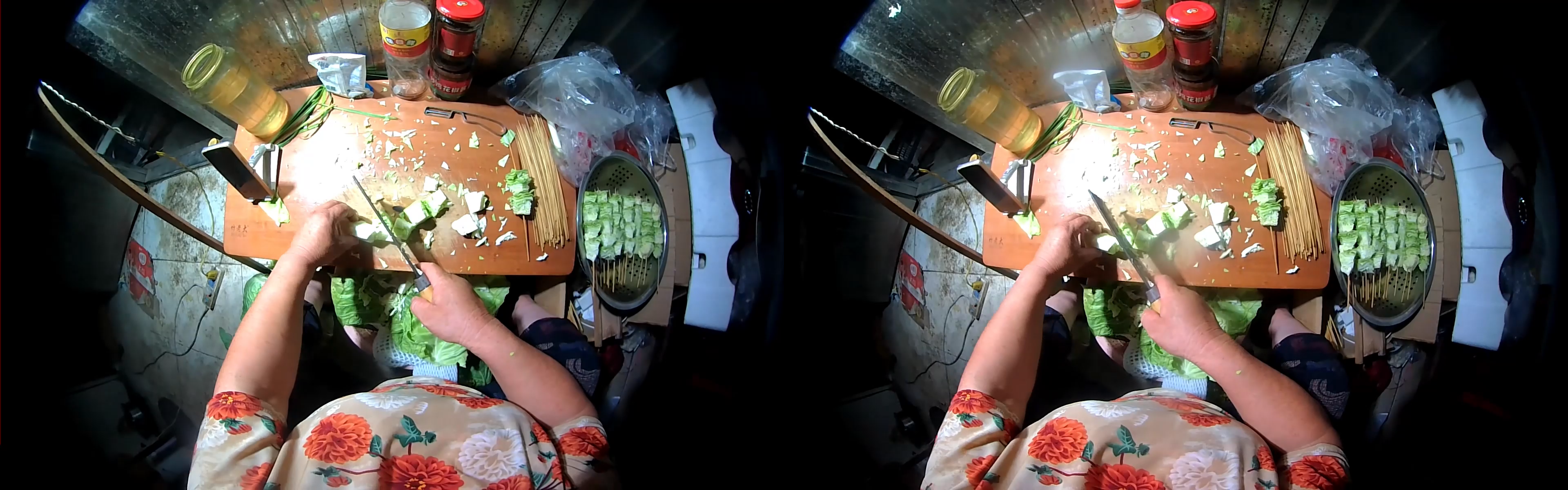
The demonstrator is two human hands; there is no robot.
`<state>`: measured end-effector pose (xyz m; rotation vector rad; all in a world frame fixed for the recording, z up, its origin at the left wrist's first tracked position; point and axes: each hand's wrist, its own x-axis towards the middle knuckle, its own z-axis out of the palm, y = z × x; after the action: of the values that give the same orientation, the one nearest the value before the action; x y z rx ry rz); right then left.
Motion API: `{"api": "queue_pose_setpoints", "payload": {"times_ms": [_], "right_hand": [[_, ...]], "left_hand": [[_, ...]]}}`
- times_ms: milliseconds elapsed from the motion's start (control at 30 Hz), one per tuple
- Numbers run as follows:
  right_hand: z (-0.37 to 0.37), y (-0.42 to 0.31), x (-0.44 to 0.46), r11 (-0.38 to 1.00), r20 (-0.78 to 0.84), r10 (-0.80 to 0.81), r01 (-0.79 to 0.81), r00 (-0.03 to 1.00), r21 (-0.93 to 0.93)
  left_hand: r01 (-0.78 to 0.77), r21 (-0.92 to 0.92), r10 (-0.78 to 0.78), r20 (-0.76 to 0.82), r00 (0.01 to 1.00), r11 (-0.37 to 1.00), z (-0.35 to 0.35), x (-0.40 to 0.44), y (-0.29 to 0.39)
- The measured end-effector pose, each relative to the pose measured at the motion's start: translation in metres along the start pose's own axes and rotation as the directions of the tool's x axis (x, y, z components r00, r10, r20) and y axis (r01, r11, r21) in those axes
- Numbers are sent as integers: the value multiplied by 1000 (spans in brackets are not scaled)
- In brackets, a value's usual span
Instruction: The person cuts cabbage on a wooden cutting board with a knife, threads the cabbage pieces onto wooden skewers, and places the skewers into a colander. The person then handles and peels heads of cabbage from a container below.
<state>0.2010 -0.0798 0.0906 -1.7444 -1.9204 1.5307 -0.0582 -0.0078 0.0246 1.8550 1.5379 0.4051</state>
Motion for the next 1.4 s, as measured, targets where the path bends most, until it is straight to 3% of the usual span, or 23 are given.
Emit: {"api": "queue_pose_setpoints", "payload": {"times_ms": [200,433,700,833,1000,1233,1333,1400], "right_hand": [[2,3,1,1000,-9,-22,22,1000,8],[-2,0,0,999,14,16,-17,1000,30],[-4,4,-1,995,-43,1,4,999,103],[-9,3,-4,995,-54,14,-8,998,96],[-10,7,-4,996,-74,-1,7,997,88],[-15,6,-10,993,-102,-29,40,994,109],[-16,6,-10,993,-93,-21,32,995,117],[-15,7,-10,994,-90,-21,30,996,104]], "left_hand": [[-38,185,45,-32,998,982,8,2,1],[63,12,-62,-54,997,998,6,6,-8],[-218,259,248,-91,964,941,11,20,1],[-254,294,282,-56,958,921,14,24,18],[-218,496,247,7,969,840,27,28,26],[-231,575,217,94,972,785,32,27,32],[-206,580,150,144,978,788,26,27,35],[-83,535,1,152,988,841,20,25,35]]}}
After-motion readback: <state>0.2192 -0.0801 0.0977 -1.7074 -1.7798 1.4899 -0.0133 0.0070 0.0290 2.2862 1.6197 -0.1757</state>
